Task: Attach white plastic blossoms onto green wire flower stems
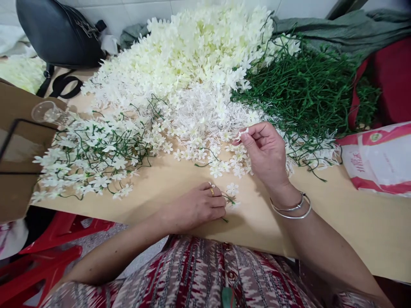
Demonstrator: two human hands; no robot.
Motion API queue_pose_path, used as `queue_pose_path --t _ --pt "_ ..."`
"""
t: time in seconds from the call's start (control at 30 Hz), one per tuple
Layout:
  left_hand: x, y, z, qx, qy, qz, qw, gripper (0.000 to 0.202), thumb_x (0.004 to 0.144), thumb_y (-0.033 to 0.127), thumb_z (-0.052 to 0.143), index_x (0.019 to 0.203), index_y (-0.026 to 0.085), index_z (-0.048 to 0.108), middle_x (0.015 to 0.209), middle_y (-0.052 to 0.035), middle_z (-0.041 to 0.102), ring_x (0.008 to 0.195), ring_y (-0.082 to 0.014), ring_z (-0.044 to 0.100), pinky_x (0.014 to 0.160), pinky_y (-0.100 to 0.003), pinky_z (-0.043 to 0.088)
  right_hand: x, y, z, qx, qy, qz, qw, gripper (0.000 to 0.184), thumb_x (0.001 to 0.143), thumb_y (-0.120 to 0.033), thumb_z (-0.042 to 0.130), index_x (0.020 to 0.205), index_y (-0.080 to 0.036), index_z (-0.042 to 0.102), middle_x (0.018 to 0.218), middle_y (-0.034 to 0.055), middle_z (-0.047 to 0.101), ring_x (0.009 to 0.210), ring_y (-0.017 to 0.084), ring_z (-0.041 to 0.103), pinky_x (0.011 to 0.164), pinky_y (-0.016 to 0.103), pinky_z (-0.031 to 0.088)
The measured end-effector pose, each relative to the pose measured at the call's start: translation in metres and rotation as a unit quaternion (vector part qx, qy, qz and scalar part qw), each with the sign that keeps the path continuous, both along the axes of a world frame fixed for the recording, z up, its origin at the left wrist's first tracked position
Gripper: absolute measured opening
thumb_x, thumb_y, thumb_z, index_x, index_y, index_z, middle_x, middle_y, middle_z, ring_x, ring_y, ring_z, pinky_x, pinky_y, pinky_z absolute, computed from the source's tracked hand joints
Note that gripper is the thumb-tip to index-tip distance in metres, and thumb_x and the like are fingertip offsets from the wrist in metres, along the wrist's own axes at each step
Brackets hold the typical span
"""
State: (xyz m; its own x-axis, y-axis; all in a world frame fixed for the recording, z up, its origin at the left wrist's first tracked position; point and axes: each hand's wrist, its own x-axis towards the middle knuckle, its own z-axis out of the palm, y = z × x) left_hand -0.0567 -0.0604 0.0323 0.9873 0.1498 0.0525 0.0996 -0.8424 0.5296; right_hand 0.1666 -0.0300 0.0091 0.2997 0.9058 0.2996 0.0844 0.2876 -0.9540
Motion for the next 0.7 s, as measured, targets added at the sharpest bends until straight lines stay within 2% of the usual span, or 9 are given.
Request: queue_pose_path --t 0.07,0.13,0.23,0.3,0.33,0.43,0.57,0.7 --pt "0.003 0.002 0.002 -0.094 -0.06 0.026 0.993 0.01 0.105 0.023 0.063 0.097 0.02 0.069 0.098 -0.0037 0.078 0.098 -0.0182 0.068 0.091 -0.034 0.045 0.002 0.0 0.0 0.005 0.019 -0.012 1.0 0.015 0.095 -0.03 0.073 0.089 -0.029 0.06 0.077 -0.0025 0.067 0.071 0.017 0.069 0.067 0.034 0.053" --pt "0.008 0.006 0.005 -0.235 -0.144 0.101 0.956 0.009 0.104 0.026 0.064 0.099 0.02 0.069 0.095 -0.0037 0.077 0.092 -0.0162 0.069 0.088 -0.032 0.05 0.006 0.0 0.002 0.006 0.044 0.01 0.999 0.014 0.095 -0.034 0.074 0.09 -0.03 0.061 0.076 -0.002 0.066 0.072 0.018 0.068 0.066 0.034 0.052" --pt "0.02 0.018 0.007 -0.392 -0.262 0.274 0.838 0.016 0.102 0.035 0.067 0.098 0.02 0.067 0.083 -0.0013 0.07 0.074 -0.0125 0.065 0.071 -0.026 0.052 0.011 -0.003 0.008 -0.011 0.08 0.094 0.992 0.015 0.095 -0.042 0.076 0.091 -0.031 0.066 0.074 -0.0017 0.064 0.071 0.018 0.066 0.067 0.034 0.052" --pt "0.028 0.027 0.004 -0.434 -0.306 0.351 0.771 0.023 0.099 0.042 0.071 0.097 0.02 0.067 0.075 0.002 0.063 0.064 -0.0096 0.058 0.061 -0.023 0.049 0.012 -0.005 0.012 -0.044 0.097 0.157 0.982 0.02 0.092 -0.047 0.078 0.09 -0.03 0.068 0.071 -0.002 0.063 0.069 0.017 0.065 0.068 0.034 0.052" --pt "0.032 0.031 0.002 -0.445 -0.317 0.37 0.751 0.027 0.096 0.046 0.073 0.097 0.02 0.067 0.072 0.0033 0.06 0.06 -0.0085 0.054 0.058 -0.021 0.046 0.012 -0.005 0.013 -0.065 0.101 0.182 0.976 0.023 0.09 -0.05 0.08 0.089 -0.03 0.069 0.071 -0.002 0.063 0.069 0.017 0.064 0.069 0.034 0.052" --pt "0.038 0.036 -0.003 -0.459 -0.325 0.39 0.729 0.032 0.092 0.05 0.077 0.096 0.02 0.068 0.067 0.0052 0.056 0.054 -0.0065 0.045 0.051 -0.02 0.039 0.012 -0.005 0.014 -0.109 0.099 0.231 0.962 0.029 0.085 -0.054 0.084 0.085 -0.027 0.072 0.078 -0.0007 0.066 0.073 0.016 0.062 0.071 0.033 0.051" --pt "0.038 0.033 -0.004 -0.451 -0.32 0.392 0.735 0.031 0.092 0.051 0.077 0.095 0.021 0.07 0.065 0.0054 0.055 0.052 -0.0064 0.041 0.049 -0.021 0.035 0.01 -0.004 0.015 -0.128 0.094 0.26 0.953 0.033 0.084 -0.055 0.083 0.082 -0.024 0.071 0.088 0.0018 0.068 0.076 0.016 0.058 0.068 0.032 0.049" --pt "0.036 0.032 -0.003 -0.439 -0.318 0.397 0.74 0.033 0.092 0.053 0.077 0.094 0.021 0.07 0.067 0.0044 0.057 0.053 -0.0073 0.042 0.05 -0.022 0.036 0.008 -0.004 0.016 -0.142 0.086 0.251 0.953 0.036 0.083 -0.058 0.082 0.082 -0.024 0.07 0.092 0.0035 0.071 0.079 0.017 0.059 0.065 0.032 0.049"
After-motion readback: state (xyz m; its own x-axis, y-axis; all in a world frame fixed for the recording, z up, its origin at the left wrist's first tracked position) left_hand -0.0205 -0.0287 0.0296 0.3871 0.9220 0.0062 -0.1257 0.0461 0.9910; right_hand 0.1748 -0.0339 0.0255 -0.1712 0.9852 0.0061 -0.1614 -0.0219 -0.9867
